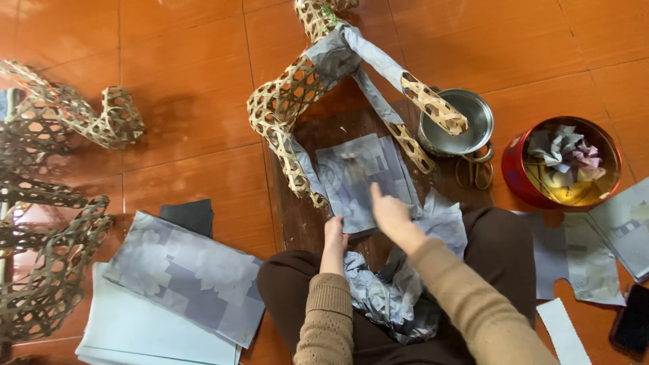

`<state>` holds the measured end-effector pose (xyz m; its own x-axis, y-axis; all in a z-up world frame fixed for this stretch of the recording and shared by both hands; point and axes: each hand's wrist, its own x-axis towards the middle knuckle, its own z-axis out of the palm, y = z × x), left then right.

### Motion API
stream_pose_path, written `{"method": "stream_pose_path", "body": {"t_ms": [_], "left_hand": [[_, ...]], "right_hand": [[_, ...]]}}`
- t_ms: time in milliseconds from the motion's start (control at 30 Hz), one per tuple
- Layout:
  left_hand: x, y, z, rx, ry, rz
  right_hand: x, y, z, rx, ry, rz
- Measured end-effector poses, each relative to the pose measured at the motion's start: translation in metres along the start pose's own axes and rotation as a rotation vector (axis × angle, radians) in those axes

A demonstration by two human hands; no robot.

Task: Wrapping a bamboo giraffe structure with paper strips and adhesive

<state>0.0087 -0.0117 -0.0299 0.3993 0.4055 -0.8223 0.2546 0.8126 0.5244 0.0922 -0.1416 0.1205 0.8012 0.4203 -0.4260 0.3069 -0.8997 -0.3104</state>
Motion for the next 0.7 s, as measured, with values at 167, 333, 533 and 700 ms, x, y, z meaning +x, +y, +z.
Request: {"method": "stream_pose_path", "body": {"t_ms": [167, 333, 533, 700], "left_hand": [[0.003, -0.001, 0.005, -0.023, 0.002, -0.002], [-0.002, 0.005, 0.006, -0.066, 0.003, -0.026], [0.009, -0.003, 0.001, -0.072, -0.009, -0.025], [0.026, -0.005, 0.003, -0.101, -0.028, -0.061]], "right_hand": [[0.008, -0.043, -0.027, -0.019, -0.048, -0.078], [-0.01, 0.024, -0.048, 0.044, -0.058, 0.075], [-0.052, 0.039, -0.061, -0.048, 0.046, 0.024], [-0.131, 0.037, 0.03, -0.342, 0.049, -0.221]]}}
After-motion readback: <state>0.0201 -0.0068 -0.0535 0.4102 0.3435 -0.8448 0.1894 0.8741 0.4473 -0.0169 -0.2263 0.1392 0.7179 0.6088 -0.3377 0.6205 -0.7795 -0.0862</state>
